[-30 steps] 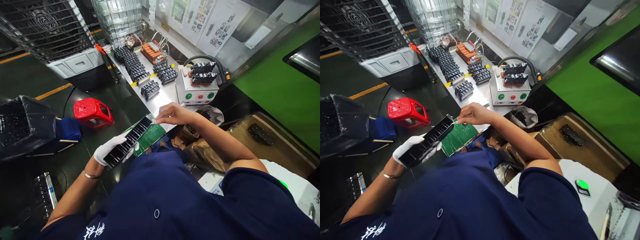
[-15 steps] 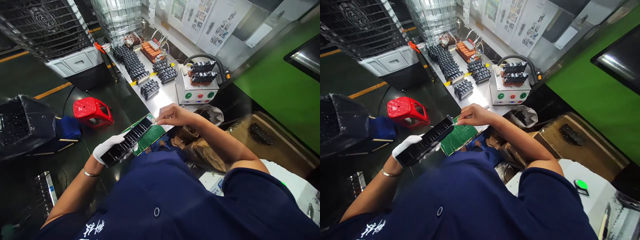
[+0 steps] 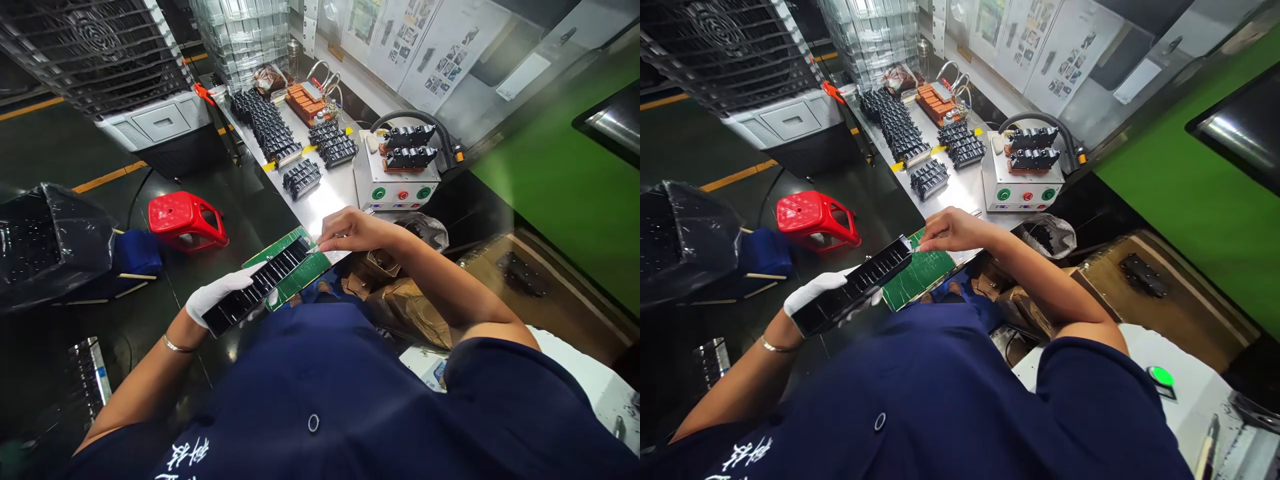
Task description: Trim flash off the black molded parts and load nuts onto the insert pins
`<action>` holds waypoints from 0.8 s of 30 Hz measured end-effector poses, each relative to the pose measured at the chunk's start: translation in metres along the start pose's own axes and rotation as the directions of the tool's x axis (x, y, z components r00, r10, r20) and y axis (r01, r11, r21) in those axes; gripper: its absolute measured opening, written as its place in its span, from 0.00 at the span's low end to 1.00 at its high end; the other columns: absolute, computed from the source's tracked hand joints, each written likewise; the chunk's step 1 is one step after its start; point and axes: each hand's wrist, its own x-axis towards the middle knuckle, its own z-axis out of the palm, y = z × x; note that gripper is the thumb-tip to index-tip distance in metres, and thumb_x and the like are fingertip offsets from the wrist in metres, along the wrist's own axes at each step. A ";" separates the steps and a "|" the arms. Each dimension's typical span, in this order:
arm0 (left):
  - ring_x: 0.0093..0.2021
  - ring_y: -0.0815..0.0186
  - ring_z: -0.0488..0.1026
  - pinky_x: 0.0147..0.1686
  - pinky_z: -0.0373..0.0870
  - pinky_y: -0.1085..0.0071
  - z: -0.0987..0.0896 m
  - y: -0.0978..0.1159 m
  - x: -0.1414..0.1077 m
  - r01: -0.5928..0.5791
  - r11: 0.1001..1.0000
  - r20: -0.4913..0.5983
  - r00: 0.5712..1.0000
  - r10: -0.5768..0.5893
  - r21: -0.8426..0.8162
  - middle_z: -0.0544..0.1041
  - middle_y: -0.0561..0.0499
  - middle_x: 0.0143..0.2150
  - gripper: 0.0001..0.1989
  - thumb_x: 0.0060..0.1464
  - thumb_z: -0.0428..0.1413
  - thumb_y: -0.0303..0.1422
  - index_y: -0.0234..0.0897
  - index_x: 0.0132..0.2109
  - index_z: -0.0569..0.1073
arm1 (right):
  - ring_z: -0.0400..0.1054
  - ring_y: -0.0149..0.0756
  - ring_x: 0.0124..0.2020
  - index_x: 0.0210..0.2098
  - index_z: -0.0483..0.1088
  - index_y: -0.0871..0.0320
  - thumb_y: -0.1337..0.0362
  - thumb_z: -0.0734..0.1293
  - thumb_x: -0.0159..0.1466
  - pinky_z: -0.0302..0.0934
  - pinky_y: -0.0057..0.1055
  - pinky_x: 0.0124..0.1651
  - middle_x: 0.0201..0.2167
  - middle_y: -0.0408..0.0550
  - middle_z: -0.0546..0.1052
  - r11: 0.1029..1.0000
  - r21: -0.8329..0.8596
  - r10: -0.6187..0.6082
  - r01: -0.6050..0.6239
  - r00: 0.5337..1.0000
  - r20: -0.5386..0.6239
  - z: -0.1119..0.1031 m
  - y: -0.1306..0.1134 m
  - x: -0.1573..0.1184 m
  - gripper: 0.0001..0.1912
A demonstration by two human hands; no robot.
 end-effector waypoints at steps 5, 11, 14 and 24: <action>0.23 0.64 0.71 0.15 0.65 0.74 -0.004 -0.004 0.000 0.005 0.999 -0.017 1.000 -0.006 -0.039 0.79 0.43 0.37 0.33 0.47 0.59 0.47 0.40 0.59 0.69 | 0.71 0.29 0.31 0.32 0.80 0.58 0.55 0.70 0.62 0.65 0.29 0.35 0.29 0.48 0.80 1.000 0.027 0.003 -0.003 1.000 0.016 -0.001 -0.001 0.000 0.13; 0.23 0.64 0.71 0.14 0.64 0.75 -0.003 -0.002 0.000 0.020 1.000 0.011 1.000 -0.020 0.008 0.78 0.43 0.37 0.33 0.48 0.57 0.49 0.41 0.60 0.68 | 0.71 0.28 0.29 0.32 0.80 0.59 0.55 0.70 0.62 0.64 0.27 0.32 0.28 0.47 0.79 1.000 0.014 -0.009 0.009 0.999 0.052 0.000 0.002 0.001 0.13; 0.22 0.65 0.70 0.14 0.63 0.75 0.002 -0.001 0.000 0.044 0.999 0.021 0.999 -0.044 0.012 0.78 0.44 0.36 0.32 0.49 0.57 0.48 0.41 0.60 0.68 | 0.70 0.28 0.29 0.32 0.80 0.58 0.54 0.70 0.62 0.63 0.27 0.33 0.28 0.47 0.79 0.998 -0.063 -0.003 0.005 0.999 0.033 0.002 0.004 0.002 0.13; 0.20 0.67 0.69 0.13 0.63 0.75 0.007 -0.011 0.010 0.059 0.985 0.161 0.986 -0.033 -0.161 0.78 0.40 0.35 0.26 0.52 0.55 0.48 0.30 0.48 0.75 | 0.71 0.30 0.29 0.32 0.79 0.58 0.52 0.70 0.62 0.63 0.29 0.32 0.28 0.48 0.79 0.999 0.014 -0.035 0.040 0.969 -0.244 0.025 0.026 0.001 0.15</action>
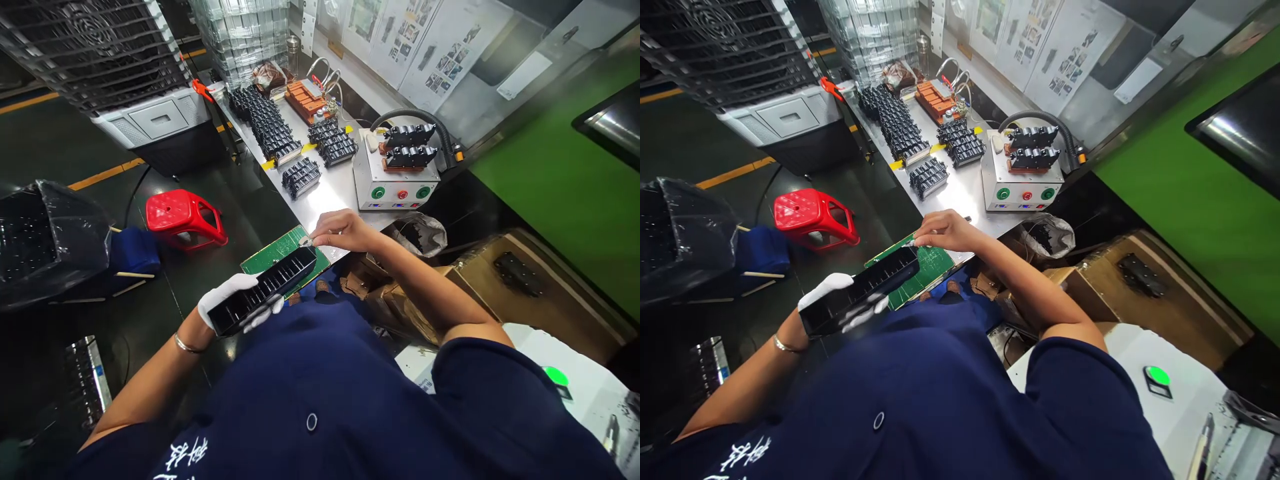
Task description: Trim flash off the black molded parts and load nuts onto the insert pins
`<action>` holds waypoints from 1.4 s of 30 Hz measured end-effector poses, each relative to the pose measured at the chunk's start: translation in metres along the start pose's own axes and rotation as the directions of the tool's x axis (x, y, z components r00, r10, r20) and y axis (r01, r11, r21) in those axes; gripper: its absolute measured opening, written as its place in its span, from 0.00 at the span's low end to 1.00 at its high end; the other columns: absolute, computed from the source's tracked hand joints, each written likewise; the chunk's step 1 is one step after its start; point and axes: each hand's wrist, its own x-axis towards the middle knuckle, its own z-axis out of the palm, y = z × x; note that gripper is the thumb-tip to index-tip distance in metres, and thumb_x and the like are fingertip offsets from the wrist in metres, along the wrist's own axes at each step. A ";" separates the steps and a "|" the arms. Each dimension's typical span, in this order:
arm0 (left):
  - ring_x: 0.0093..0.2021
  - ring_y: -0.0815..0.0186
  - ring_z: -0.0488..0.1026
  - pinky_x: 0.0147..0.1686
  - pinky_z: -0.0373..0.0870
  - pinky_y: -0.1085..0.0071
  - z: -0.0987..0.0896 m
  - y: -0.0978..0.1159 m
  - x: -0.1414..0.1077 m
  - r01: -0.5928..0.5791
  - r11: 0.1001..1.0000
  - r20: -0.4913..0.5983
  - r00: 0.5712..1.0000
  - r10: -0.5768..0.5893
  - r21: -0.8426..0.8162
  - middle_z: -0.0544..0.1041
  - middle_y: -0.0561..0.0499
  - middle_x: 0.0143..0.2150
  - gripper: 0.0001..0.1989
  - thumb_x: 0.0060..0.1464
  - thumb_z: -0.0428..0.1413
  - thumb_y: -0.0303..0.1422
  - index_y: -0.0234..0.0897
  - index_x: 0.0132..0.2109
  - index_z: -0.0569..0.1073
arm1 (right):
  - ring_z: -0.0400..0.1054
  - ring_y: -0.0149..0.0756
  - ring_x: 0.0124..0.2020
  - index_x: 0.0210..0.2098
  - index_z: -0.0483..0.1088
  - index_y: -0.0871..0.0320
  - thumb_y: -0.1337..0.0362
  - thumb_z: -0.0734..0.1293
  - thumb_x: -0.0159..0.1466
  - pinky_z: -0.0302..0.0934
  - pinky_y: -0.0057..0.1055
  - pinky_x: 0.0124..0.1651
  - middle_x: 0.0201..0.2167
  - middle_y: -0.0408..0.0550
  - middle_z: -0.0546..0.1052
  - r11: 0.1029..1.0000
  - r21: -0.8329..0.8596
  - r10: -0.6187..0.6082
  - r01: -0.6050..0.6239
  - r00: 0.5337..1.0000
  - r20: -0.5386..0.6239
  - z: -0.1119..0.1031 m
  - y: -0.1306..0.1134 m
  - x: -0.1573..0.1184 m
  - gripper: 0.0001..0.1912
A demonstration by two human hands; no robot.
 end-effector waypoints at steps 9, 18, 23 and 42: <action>0.23 0.67 0.71 0.17 0.68 0.75 -0.006 0.002 0.002 -0.109 0.987 -0.082 0.989 0.119 0.116 0.76 0.44 0.37 0.35 0.54 0.56 0.47 0.35 0.64 0.59 | 0.60 0.25 0.22 0.27 0.72 0.60 0.49 0.60 0.68 0.56 0.26 0.28 0.22 0.43 0.73 0.978 -0.074 0.186 -0.193 0.978 -0.093 0.003 -0.015 -0.004 0.23; 0.23 0.67 0.72 0.17 0.68 0.75 -0.002 0.011 -0.002 -0.166 0.978 -0.143 0.973 0.183 0.126 0.76 0.44 0.38 0.32 0.52 0.58 0.46 0.36 0.60 0.64 | 0.47 0.24 0.20 0.20 0.65 0.59 0.48 0.58 0.70 0.46 0.27 0.26 0.16 0.38 0.60 0.958 -0.270 0.194 -0.099 0.916 0.351 -0.010 -0.023 -0.008 0.28; 0.24 0.69 0.71 0.20 0.67 0.76 0.003 0.022 -0.008 -0.263 0.947 -0.187 0.937 0.296 0.183 0.76 0.45 0.38 0.37 0.49 0.62 0.45 0.38 0.63 0.62 | 0.51 0.24 0.20 0.22 0.66 0.59 0.49 0.57 0.70 0.48 0.27 0.26 0.17 0.39 0.62 0.972 -0.211 0.155 -0.098 0.951 0.269 -0.005 -0.025 -0.011 0.27; 0.23 0.68 0.71 0.18 0.65 0.75 -0.003 0.014 0.002 -0.289 0.950 -0.193 0.932 0.307 0.116 0.77 0.44 0.39 0.30 0.54 0.58 0.46 0.36 0.59 0.66 | 0.48 0.25 0.19 0.21 0.66 0.59 0.50 0.58 0.69 0.44 0.29 0.26 0.16 0.40 0.63 0.951 -0.309 0.165 -0.024 0.884 0.438 -0.008 -0.021 -0.011 0.26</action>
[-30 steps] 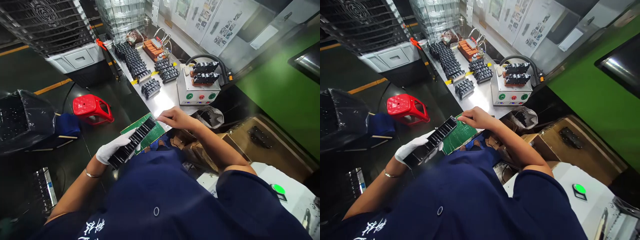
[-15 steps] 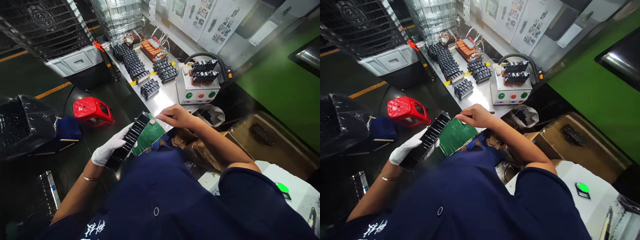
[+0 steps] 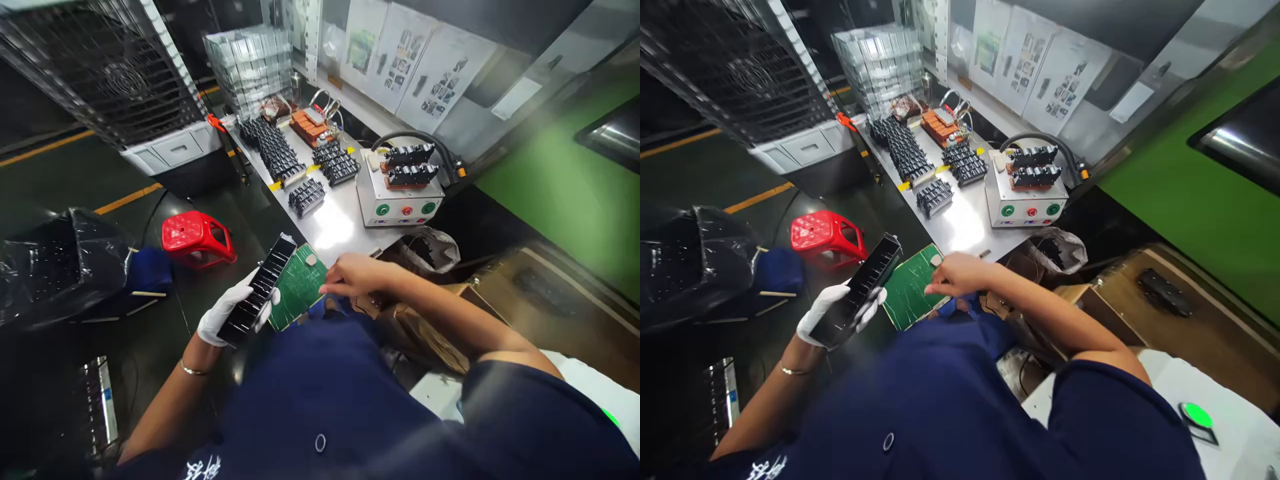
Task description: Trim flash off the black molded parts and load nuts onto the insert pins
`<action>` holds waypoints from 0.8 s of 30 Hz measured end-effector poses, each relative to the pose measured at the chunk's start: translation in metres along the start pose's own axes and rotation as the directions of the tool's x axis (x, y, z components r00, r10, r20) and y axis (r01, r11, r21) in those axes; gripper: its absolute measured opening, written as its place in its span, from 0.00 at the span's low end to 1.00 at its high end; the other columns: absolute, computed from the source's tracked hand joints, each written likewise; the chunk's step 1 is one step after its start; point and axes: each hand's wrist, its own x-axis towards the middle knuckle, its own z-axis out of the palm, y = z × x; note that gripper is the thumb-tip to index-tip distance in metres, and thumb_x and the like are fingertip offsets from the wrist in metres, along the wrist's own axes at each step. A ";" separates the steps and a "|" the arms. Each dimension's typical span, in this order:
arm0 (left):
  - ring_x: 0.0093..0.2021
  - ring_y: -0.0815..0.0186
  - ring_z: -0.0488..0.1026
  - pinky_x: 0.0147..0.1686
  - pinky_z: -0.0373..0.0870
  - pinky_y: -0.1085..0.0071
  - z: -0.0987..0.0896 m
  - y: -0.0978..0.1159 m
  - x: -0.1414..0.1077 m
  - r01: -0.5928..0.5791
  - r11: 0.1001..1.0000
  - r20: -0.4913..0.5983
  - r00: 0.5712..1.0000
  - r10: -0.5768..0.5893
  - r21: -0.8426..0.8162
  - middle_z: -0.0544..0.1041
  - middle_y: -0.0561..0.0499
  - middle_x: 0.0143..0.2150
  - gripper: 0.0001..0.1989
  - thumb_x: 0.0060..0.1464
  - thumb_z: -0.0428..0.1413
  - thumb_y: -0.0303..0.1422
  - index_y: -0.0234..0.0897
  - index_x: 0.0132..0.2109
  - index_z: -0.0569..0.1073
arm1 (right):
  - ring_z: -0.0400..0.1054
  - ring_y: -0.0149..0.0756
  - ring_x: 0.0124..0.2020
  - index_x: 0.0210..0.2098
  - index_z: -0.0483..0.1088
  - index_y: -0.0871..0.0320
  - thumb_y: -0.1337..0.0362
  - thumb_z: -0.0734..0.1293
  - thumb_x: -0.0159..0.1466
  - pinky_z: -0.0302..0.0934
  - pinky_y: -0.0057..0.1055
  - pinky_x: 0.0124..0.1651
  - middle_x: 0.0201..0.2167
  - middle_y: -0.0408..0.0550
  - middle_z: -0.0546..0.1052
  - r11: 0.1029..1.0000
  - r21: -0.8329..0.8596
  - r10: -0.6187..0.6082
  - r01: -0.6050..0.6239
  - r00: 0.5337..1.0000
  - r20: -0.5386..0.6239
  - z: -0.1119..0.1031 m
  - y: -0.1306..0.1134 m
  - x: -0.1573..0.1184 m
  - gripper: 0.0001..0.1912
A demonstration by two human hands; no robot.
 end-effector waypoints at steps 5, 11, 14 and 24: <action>0.22 0.69 0.71 0.18 0.66 0.76 0.003 0.005 0.002 -0.064 0.998 -0.001 0.998 0.064 0.029 0.76 0.44 0.38 0.29 0.54 0.58 0.46 0.37 0.58 0.66 | 0.53 0.26 0.21 0.21 0.62 0.58 0.49 0.53 0.71 0.48 0.26 0.27 0.17 0.39 0.60 0.996 0.082 0.066 -0.040 0.937 -0.344 0.001 0.003 0.011 0.28; 0.21 0.70 0.70 0.16 0.63 0.77 0.012 -0.001 0.004 -0.006 0.995 0.078 0.997 -0.002 0.101 0.76 0.44 0.39 0.38 0.52 0.59 0.47 0.40 0.66 0.59 | 0.53 0.25 0.21 0.21 0.63 0.59 0.49 0.55 0.70 0.48 0.27 0.29 0.17 0.40 0.63 0.999 -0.027 0.011 -0.021 0.941 -0.339 -0.021 -0.003 0.019 0.27; 0.20 0.71 0.69 0.16 0.61 0.77 0.010 0.000 0.000 -0.044 0.999 0.034 0.998 0.043 0.028 0.76 0.44 0.38 0.32 0.54 0.57 0.48 0.38 0.62 0.63 | 0.52 0.26 0.20 0.21 0.67 0.59 0.48 0.56 0.70 0.46 0.28 0.28 0.17 0.41 0.65 0.999 -0.052 0.003 -0.010 0.992 -0.130 -0.014 -0.002 0.014 0.28; 0.26 0.69 0.71 0.22 0.68 0.74 0.025 0.004 0.002 -0.142 0.980 -0.085 0.984 0.155 0.141 0.75 0.48 0.38 0.35 0.55 0.58 0.45 0.42 0.66 0.58 | 0.61 0.28 0.27 0.34 0.71 0.60 0.45 0.55 0.69 0.57 0.27 0.32 0.26 0.44 0.70 0.960 0.276 0.209 -0.041 0.758 -0.617 -0.002 -0.014 0.032 0.26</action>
